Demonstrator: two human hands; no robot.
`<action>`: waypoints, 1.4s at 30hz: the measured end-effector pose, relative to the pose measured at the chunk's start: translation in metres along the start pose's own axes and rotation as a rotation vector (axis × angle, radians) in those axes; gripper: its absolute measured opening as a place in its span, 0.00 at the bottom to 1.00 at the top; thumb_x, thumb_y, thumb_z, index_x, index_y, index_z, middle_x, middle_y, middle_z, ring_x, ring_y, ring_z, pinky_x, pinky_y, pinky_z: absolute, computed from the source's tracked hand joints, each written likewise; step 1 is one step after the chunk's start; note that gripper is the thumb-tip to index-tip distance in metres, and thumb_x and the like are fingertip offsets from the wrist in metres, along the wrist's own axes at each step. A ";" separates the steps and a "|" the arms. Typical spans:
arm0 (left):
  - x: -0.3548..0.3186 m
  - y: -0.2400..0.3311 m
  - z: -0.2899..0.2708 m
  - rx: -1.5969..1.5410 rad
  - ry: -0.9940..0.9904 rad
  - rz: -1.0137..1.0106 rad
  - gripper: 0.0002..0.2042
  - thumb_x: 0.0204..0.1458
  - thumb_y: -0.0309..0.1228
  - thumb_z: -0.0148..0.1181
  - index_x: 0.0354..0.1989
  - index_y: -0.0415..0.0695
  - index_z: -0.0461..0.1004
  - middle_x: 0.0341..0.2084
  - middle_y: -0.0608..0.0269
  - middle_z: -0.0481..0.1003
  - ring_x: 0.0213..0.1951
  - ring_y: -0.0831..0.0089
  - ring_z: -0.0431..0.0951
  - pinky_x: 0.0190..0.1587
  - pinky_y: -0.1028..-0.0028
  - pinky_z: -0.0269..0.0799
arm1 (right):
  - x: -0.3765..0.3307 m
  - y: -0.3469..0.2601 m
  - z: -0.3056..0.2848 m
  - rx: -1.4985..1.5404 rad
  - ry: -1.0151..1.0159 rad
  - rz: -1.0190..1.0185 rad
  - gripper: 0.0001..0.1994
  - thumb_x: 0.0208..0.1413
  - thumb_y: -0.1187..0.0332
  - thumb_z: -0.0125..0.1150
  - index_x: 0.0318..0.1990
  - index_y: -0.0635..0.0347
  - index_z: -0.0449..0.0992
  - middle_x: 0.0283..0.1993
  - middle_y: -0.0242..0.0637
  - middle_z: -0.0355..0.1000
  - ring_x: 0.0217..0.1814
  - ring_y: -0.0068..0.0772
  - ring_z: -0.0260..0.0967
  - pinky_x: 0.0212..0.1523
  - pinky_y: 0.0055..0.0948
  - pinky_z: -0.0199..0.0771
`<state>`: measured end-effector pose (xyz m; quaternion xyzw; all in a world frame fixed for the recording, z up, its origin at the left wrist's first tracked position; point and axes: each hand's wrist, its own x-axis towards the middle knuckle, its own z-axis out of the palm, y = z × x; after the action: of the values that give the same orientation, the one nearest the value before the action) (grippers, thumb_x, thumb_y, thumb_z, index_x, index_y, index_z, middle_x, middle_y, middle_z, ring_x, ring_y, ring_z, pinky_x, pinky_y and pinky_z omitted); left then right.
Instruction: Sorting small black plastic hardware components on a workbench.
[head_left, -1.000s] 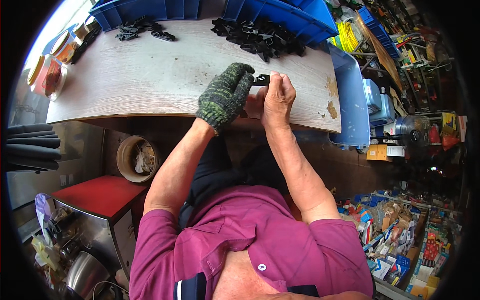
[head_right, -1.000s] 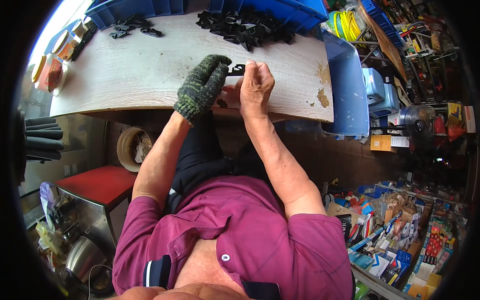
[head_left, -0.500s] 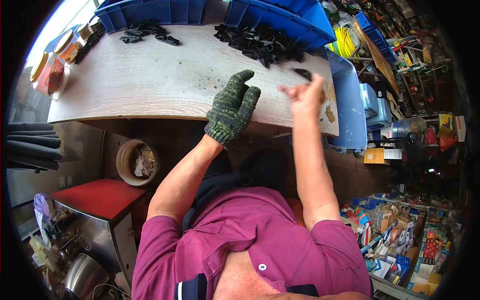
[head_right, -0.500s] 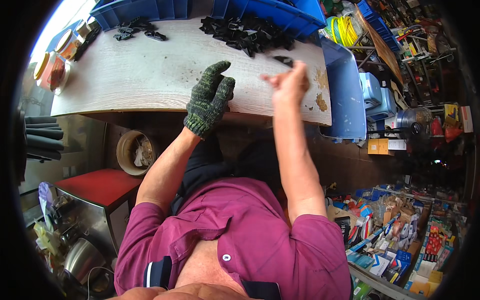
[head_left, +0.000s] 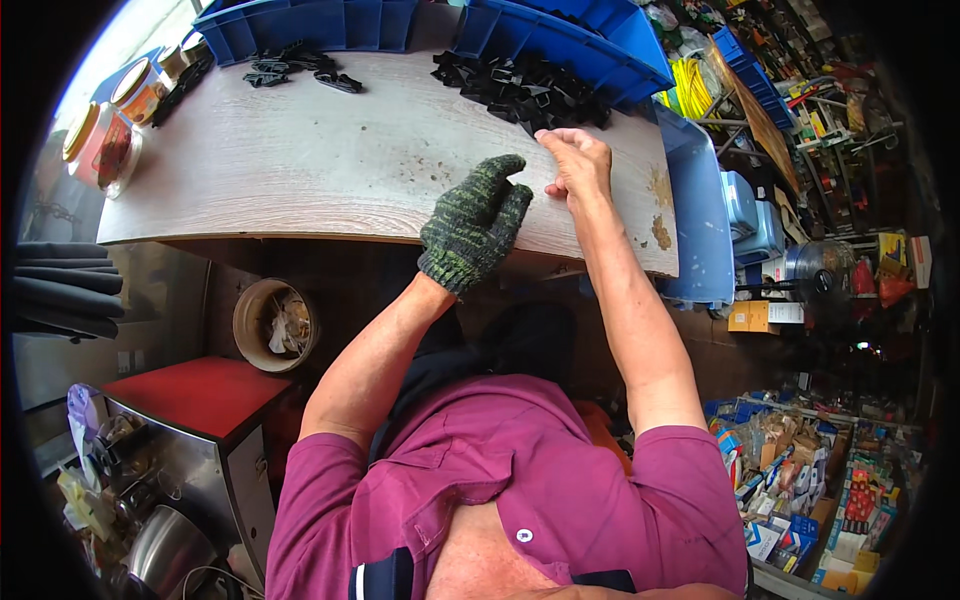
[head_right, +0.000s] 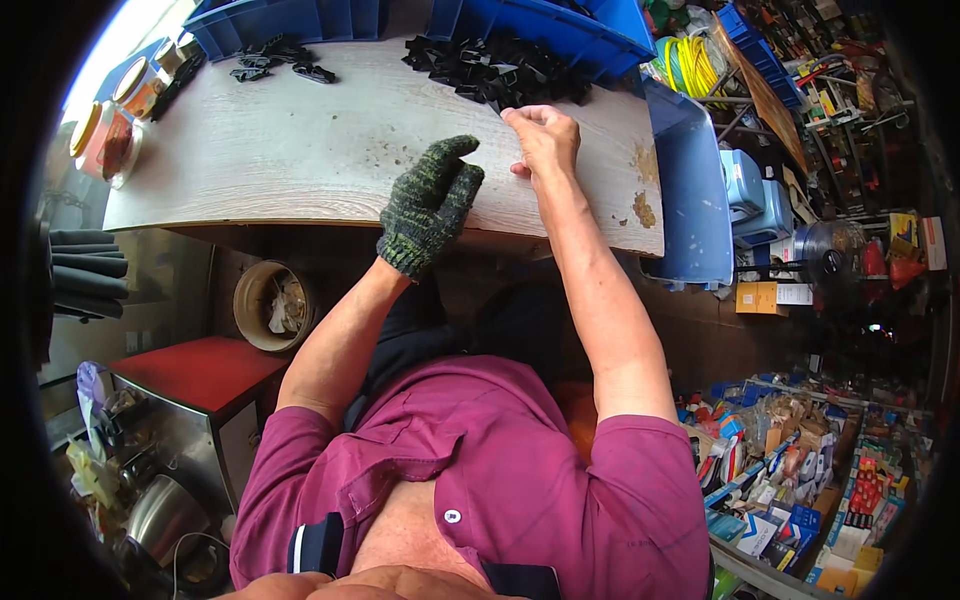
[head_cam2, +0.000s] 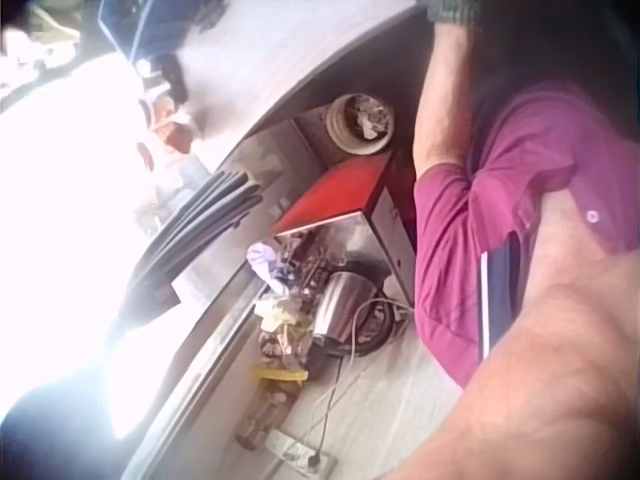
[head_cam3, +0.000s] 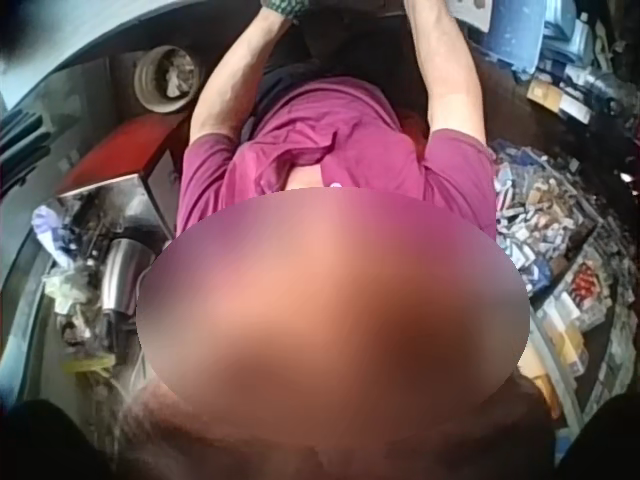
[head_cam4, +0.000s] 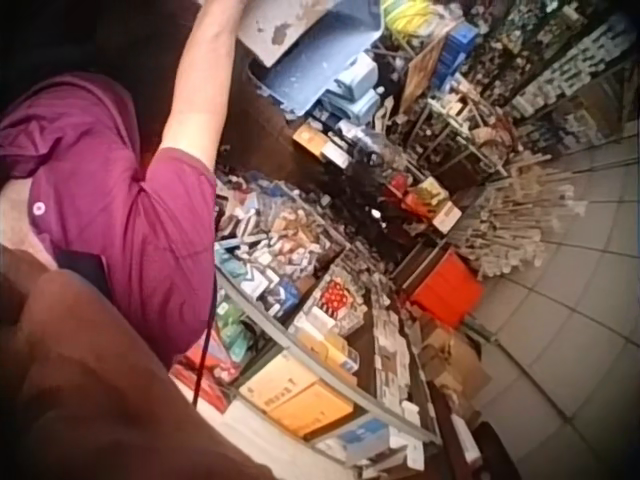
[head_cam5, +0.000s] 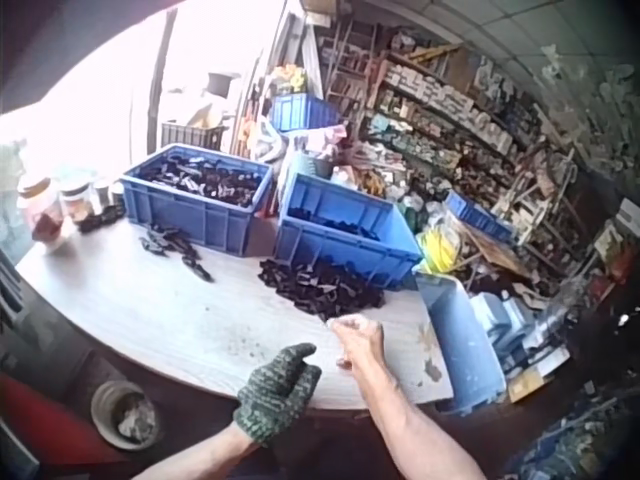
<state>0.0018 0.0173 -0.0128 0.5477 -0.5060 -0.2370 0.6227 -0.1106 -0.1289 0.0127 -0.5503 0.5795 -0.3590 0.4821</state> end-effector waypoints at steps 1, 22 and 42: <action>0.000 -0.003 0.001 0.008 0.009 -0.002 0.16 0.59 0.27 0.61 0.55 0.42 0.73 0.31 0.54 0.80 0.33 0.72 0.80 0.39 0.71 0.75 | 0.001 -0.002 0.005 -0.127 0.020 -0.035 0.13 0.49 0.62 0.73 0.39 0.59 0.81 0.21 0.29 0.68 0.12 0.19 0.57 0.13 0.25 0.69; 0.004 -0.014 -0.002 -0.048 0.010 0.030 0.17 0.60 0.29 0.60 0.57 0.40 0.72 0.45 0.54 0.79 0.46 0.70 0.80 0.48 0.69 0.76 | 0.001 -0.009 0.021 -0.560 0.063 -0.214 0.10 0.48 0.59 0.68 0.33 0.53 0.84 0.23 0.35 0.77 0.18 0.30 0.74 0.18 0.30 0.78; 0.042 -0.025 -0.008 0.189 -0.008 0.071 0.14 0.60 0.33 0.57 0.53 0.44 0.75 0.44 0.50 0.79 0.46 0.53 0.80 0.49 0.61 0.75 | -0.043 0.013 0.005 0.152 -0.342 -0.165 0.18 0.58 0.57 0.68 0.41 0.67 0.79 0.13 0.25 0.63 0.10 0.16 0.54 0.14 0.22 0.64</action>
<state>0.0308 -0.0221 -0.0192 0.5846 -0.5478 -0.1682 0.5744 -0.1126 -0.0842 0.0061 -0.6107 0.4134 -0.3412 0.5828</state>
